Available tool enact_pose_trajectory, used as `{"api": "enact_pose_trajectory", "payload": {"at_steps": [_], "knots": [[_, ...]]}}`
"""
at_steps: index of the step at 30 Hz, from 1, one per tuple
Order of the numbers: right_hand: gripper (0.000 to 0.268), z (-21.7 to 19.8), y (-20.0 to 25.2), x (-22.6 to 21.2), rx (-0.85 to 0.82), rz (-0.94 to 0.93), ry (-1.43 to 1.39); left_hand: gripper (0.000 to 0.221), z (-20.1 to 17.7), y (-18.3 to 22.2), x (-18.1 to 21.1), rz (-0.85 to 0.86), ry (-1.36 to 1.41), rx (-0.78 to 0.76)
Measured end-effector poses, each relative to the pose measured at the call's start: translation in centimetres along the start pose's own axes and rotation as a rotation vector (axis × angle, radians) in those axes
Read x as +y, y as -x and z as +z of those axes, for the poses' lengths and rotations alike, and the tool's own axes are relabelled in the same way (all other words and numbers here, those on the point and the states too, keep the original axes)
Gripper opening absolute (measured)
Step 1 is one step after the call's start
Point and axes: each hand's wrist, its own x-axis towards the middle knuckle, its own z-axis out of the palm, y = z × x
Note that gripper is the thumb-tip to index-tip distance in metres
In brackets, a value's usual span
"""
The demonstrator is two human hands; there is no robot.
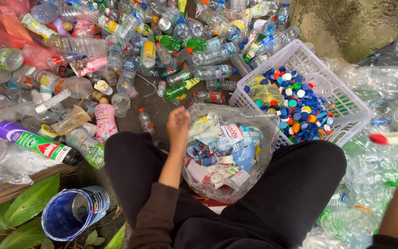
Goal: The recorder is removing labels and sorting caps from a large pile of plastic bottles for recycling.
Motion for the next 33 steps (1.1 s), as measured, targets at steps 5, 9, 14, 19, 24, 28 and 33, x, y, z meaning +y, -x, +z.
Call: {"api": "enact_pose_trajectory", "payload": {"at_steps": [5, 9, 14, 19, 24, 28, 33], "knots": [[0.027, 28.6, 17.0, 4.5, 0.259, 0.155, -0.34, 0.033, -0.9, -9.1, -0.9, -0.012, 0.11, 0.04], [0.031, 40.7, 23.9, 11.7, 0.244, 0.331, -0.588, 0.028, -2.4, -16.8, -2.7, -0.164, 0.19, 0.14], [0.031, 41.6, 24.2, 19.1, 0.075, 0.609, -0.315, 0.042, -8.8, -26.9, -17.4, -0.391, 0.151, 0.223], [0.03, 43.2, 22.8, 21.0, 0.055, 0.598, 0.095, 0.027, -13.1, -30.7, -28.3, -0.439, -0.454, 0.451], [0.023, 50.5, 24.6, 19.2, -0.019, 0.431, 0.152, 0.037, -12.5, -32.8, -31.1, -0.13, -0.931, 0.248], [0.025, 49.5, 24.0, 19.8, 0.003, 0.407, 0.201, 0.045, -7.4, -34.1, -23.8, -0.345, -0.994, 0.19], [0.033, 49.7, 24.1, 19.8, -0.084, 0.409, 0.188, 0.055, -2.4, -40.0, -18.3, 0.301, -1.049, 0.331]]}}
